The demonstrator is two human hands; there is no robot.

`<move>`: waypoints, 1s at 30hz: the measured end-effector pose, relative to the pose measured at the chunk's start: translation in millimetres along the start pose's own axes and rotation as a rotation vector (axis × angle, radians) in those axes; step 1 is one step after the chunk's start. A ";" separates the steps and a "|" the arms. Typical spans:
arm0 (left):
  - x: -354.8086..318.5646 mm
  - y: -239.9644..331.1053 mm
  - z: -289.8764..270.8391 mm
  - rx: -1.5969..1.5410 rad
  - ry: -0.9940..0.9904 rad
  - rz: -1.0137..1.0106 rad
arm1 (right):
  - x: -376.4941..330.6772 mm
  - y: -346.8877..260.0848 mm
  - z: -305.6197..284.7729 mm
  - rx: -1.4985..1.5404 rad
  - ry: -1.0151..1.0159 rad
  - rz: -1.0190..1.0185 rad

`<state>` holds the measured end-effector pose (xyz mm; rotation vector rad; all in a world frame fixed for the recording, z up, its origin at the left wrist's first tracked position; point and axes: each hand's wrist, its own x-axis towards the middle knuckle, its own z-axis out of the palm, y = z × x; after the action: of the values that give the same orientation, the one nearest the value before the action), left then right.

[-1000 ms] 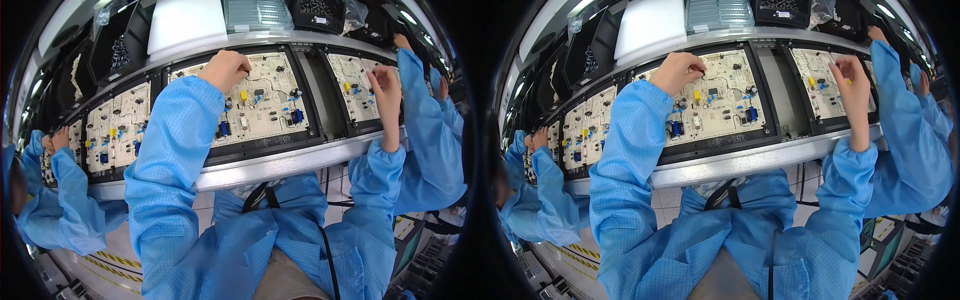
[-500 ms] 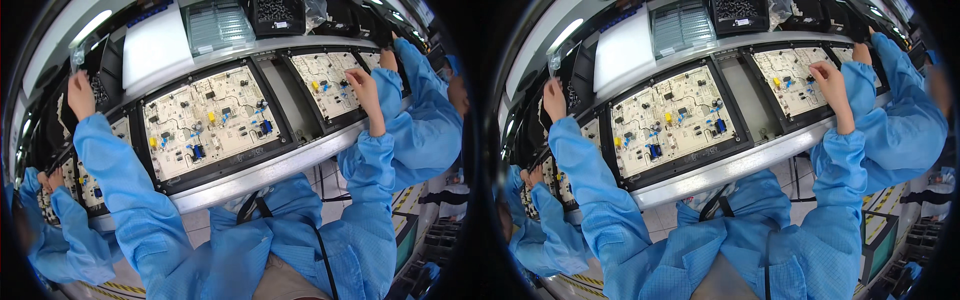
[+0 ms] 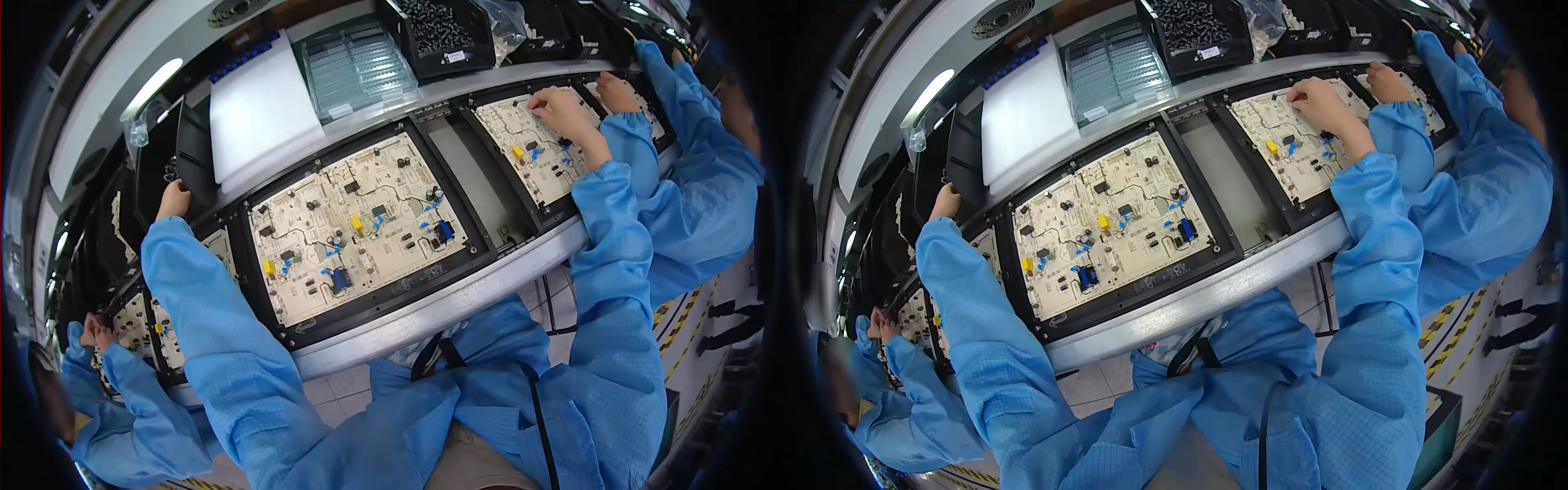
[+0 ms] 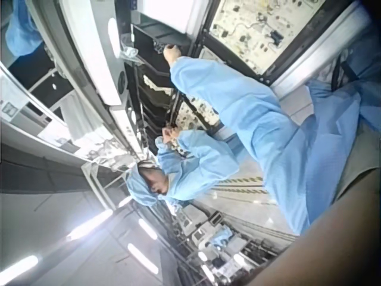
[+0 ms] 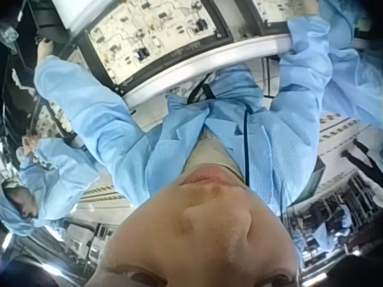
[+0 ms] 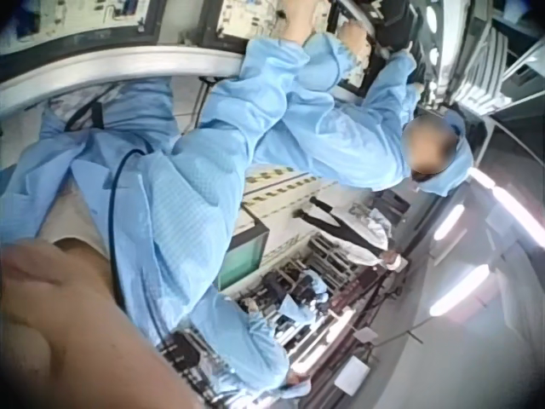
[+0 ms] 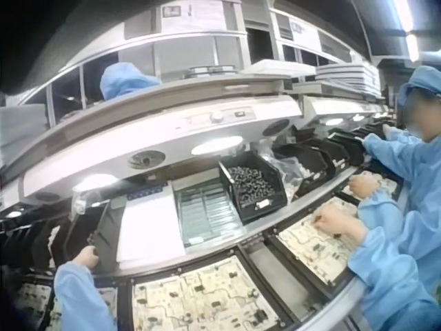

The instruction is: Manual assembly of electronic components onto circuit boards on a factory production line.

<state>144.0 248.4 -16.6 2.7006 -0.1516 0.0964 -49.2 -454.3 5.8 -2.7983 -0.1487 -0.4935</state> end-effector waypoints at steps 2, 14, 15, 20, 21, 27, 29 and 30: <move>-5.2 29.4 -1.8 -0.011 -0.087 -0.074 | -5.9 8.1 -1.8 0.053 -0.038 0.007; 12.9 -6.7 -2.1 0.112 0.022 -0.032 | -6.0 21.6 7.6 0.173 0.008 0.020; 13.5 16.8 10.9 0.168 0.009 -0.042 | -11.1 28.7 5.1 0.158 0.008 0.030; 3.4 4.4 -13.8 0.235 0.001 -0.075 | -3.7 24.7 12.7 0.183 0.038 -0.016; 3.4 9.1 -11.5 0.265 0.043 -0.094 | -4.4 27.3 13.8 0.215 0.032 0.001; -12.0 39.0 1.6 0.228 0.188 -0.094 | -12.1 41.0 9.0 0.193 0.007 -0.026; -17.1 41.6 5.3 0.124 0.218 -0.108 | -13.7 29.2 3.9 0.166 0.021 -0.033; -18.1 17.8 -2.6 0.065 0.255 -0.072 | -10.4 18.5 3.1 0.195 0.015 -0.062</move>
<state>123.7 235.2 -8.5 2.7249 0.0264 0.4284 -55.1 -471.5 -5.6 -2.6059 -0.2659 -0.4868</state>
